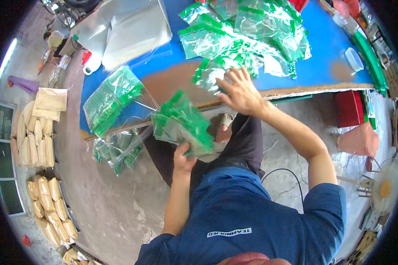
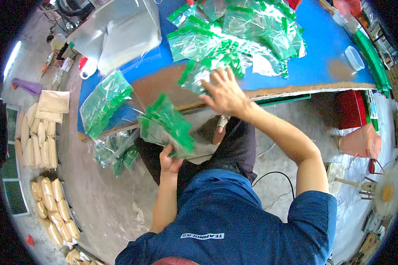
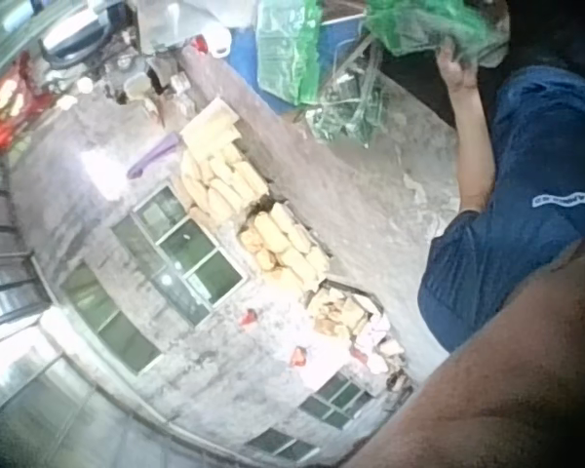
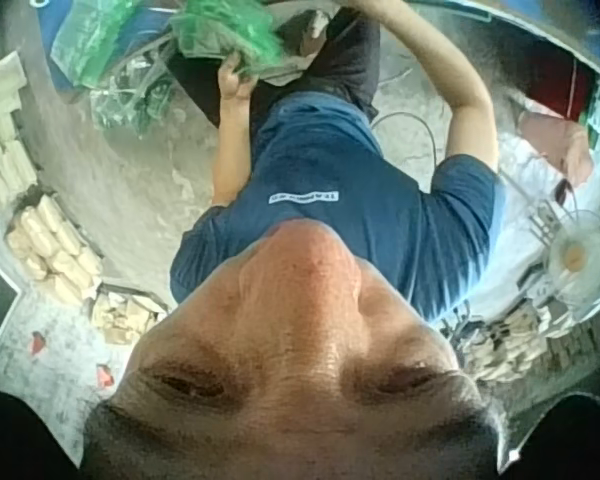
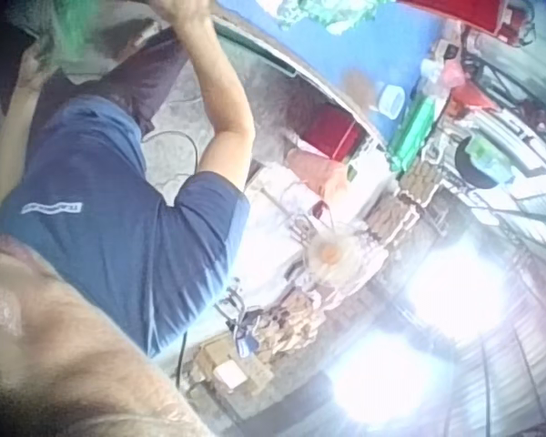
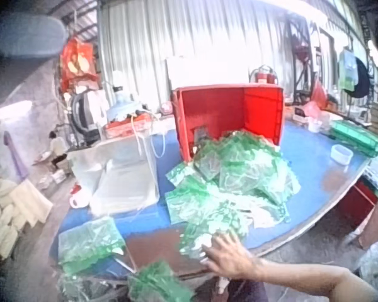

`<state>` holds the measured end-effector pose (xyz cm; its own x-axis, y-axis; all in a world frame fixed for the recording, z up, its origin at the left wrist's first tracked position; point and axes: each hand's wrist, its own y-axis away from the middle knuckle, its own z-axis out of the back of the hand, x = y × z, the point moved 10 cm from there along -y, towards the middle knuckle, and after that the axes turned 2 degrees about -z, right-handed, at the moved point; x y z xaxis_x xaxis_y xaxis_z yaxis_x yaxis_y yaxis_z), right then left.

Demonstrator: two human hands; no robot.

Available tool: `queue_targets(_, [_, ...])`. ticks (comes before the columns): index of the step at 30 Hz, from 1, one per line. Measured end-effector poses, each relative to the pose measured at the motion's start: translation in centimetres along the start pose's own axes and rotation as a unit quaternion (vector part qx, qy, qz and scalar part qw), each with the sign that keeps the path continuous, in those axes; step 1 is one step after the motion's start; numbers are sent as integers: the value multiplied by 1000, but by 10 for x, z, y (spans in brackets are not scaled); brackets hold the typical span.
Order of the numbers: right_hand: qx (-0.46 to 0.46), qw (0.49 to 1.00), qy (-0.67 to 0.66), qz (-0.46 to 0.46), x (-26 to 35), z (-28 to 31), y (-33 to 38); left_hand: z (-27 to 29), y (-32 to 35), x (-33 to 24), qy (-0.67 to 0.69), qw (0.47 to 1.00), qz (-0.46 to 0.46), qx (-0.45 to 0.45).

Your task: Counting, organizing, and placing green plastic bags into larger clear plastic containers.

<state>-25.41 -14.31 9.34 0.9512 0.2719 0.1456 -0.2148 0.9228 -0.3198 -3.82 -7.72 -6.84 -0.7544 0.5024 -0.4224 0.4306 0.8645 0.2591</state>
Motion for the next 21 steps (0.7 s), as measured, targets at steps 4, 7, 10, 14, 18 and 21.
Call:
queue_targets(4, [0, 986, -124, 113, 59, 2, 8, -11, -11, 9, 68, 997, 14, 27])
queue_targets(7, [-31, 970, -230, 77, 33, -14, -10, -26, -21, -1, 34, 998, -43, -18])
queue_targets(10, [-77, 985, -153, 36, 21, 14, -9, -20, -11, -5, 20, 998, -43, -42])
queue_targets(14, [-47, 988, -79, 128, 19, 18, 27, -5, 4, -15, 7, 998, -32, -51])
queue_targets(18, [109, 968, -221, -39, -13, 22, 16, -12, 14, -40, -102, 994, -37, 20])
queue_targets(21, [259, 922, -287, -13, 8, 41, -11, -42, 13, -70, -246, 964, -12, 102])
